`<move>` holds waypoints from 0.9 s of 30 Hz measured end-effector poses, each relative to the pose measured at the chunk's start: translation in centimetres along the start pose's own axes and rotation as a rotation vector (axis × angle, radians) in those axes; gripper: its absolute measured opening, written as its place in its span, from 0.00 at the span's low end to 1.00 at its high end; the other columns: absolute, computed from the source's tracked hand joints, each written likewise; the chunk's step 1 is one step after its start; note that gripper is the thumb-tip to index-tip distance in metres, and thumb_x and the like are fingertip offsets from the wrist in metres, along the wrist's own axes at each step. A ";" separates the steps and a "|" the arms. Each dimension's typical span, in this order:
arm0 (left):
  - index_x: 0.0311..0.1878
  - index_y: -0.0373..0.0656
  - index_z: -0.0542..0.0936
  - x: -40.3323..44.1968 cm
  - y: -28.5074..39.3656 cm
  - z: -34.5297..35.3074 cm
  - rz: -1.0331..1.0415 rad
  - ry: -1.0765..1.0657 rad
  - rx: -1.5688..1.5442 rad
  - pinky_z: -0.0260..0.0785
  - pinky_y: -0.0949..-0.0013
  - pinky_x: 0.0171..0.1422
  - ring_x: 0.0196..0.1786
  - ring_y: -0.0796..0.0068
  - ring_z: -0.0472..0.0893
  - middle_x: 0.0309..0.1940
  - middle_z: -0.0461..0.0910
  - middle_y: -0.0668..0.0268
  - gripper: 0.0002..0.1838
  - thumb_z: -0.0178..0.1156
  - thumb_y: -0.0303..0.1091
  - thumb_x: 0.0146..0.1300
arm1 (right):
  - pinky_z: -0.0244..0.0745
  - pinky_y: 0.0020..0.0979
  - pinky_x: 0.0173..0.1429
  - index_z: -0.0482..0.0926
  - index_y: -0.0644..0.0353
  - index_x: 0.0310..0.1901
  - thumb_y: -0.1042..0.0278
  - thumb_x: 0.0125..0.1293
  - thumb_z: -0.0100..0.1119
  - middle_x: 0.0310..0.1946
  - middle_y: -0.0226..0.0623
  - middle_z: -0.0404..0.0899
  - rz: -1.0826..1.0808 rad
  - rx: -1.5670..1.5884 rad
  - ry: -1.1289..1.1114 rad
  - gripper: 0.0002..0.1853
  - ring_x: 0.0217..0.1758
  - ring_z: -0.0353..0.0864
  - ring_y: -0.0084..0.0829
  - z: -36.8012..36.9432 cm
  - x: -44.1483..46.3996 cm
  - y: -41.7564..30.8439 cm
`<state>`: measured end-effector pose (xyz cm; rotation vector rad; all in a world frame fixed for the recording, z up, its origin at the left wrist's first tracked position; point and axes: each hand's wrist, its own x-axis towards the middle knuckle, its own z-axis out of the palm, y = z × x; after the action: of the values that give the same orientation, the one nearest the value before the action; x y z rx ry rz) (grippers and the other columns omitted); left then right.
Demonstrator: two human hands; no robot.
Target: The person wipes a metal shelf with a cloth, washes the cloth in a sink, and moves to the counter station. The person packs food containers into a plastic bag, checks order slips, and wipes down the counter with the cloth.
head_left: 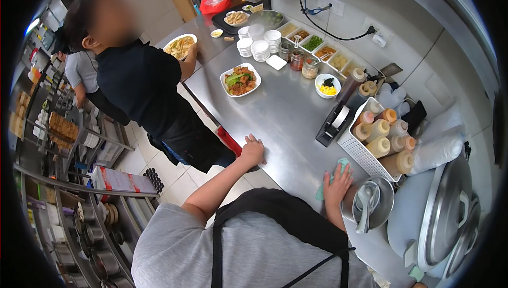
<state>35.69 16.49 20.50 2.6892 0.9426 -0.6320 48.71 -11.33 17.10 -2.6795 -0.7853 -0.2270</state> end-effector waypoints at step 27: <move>0.62 0.36 0.49 10.9 -11.5 -4.6 -0.244 0.395 -2.297 0.72 0.57 0.48 0.49 0.54 0.71 0.47 0.65 0.49 0.29 0.44 0.26 0.58 | 0.43 0.52 0.65 0.61 0.56 0.60 0.54 0.57 0.51 0.63 0.51 0.49 0.006 -0.030 -0.046 0.30 0.66 0.47 0.55 0.1 0.5 0.1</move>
<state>37.53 32.82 18.76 0.5534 0.9095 0.7248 49.16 -11.12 17.06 -2.7237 -0.7929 -0.1772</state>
